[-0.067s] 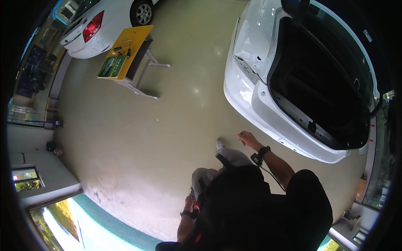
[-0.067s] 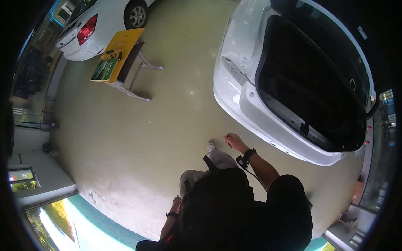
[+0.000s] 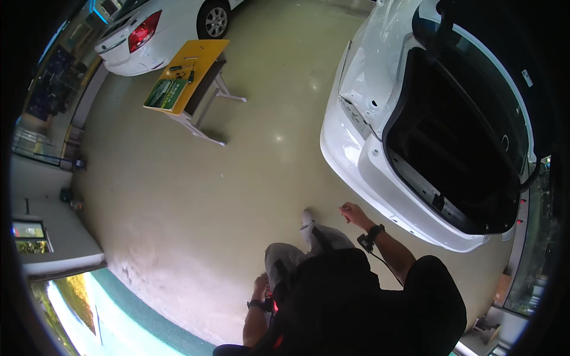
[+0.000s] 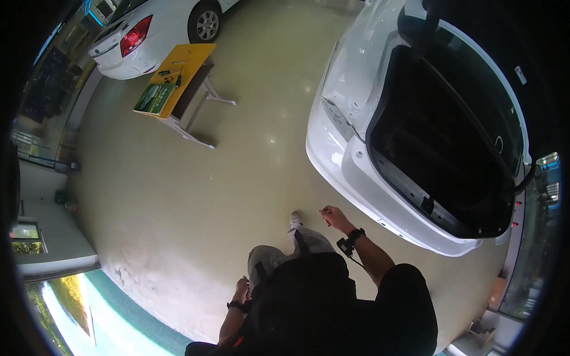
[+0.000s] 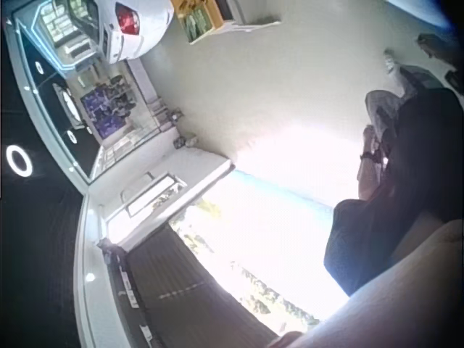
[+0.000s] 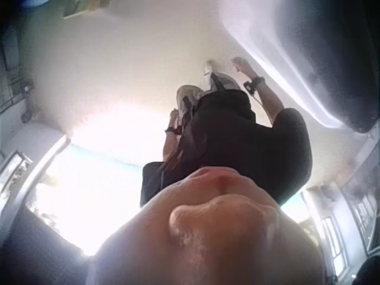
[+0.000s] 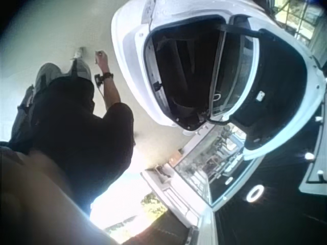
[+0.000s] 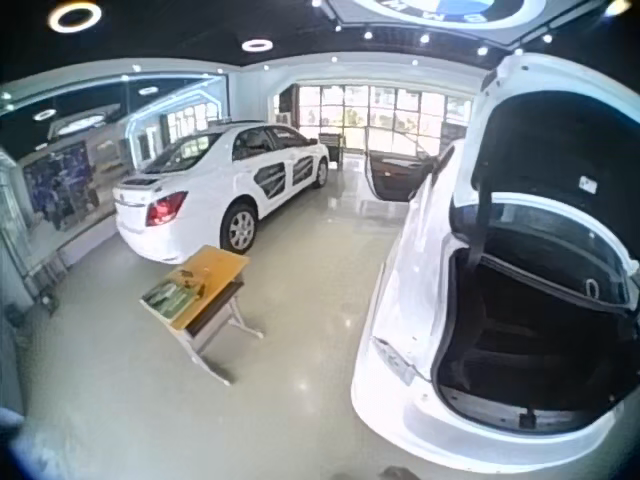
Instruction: Repairing or replacing a car's rear bumper and associated trim pieces using tools.
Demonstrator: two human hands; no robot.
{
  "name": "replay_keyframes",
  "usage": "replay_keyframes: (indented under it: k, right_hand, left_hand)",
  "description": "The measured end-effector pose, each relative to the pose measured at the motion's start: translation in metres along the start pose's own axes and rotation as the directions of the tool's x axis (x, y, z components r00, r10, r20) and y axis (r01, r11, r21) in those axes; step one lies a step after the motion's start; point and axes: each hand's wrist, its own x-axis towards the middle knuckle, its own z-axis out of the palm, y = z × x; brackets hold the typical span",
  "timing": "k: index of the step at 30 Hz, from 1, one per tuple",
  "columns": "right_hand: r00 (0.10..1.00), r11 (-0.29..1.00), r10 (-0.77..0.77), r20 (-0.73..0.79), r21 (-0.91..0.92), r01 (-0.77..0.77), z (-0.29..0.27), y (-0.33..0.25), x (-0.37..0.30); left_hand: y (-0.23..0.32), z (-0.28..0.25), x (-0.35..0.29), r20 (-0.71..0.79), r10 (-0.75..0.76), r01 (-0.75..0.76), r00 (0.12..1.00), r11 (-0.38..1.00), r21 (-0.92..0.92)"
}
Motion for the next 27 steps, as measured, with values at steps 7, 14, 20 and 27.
replay_keyframes:
  k: [7,14,20,27]
  right_hand:
    - [0.941,0.907,0.3,-0.154,-0.258,-0.332,-0.033,0.048,-0.015]
    - [0.959,0.99,0.124,-0.253,0.098,-0.102,0.035,-0.016,-0.027]
    - [0.92,0.996,-0.024,-0.392,0.071,0.056,0.109,-0.08,-0.055]
    - [0.805,0.979,-0.097,-0.585,0.09,0.184,0.149,-0.097,-0.088]
  left_hand:
    - [0.154,0.006,0.014,0.0,0.641,-0.632,0.767,0.757,0.166]
    - [0.314,0.009,-0.039,0.39,0.65,-0.752,0.652,0.623,0.217]
    - [0.374,0.042,-0.084,0.71,0.33,-0.724,0.622,0.588,0.361]
    - [0.363,0.085,-0.111,0.902,0.191,-0.849,0.388,0.456,0.268]
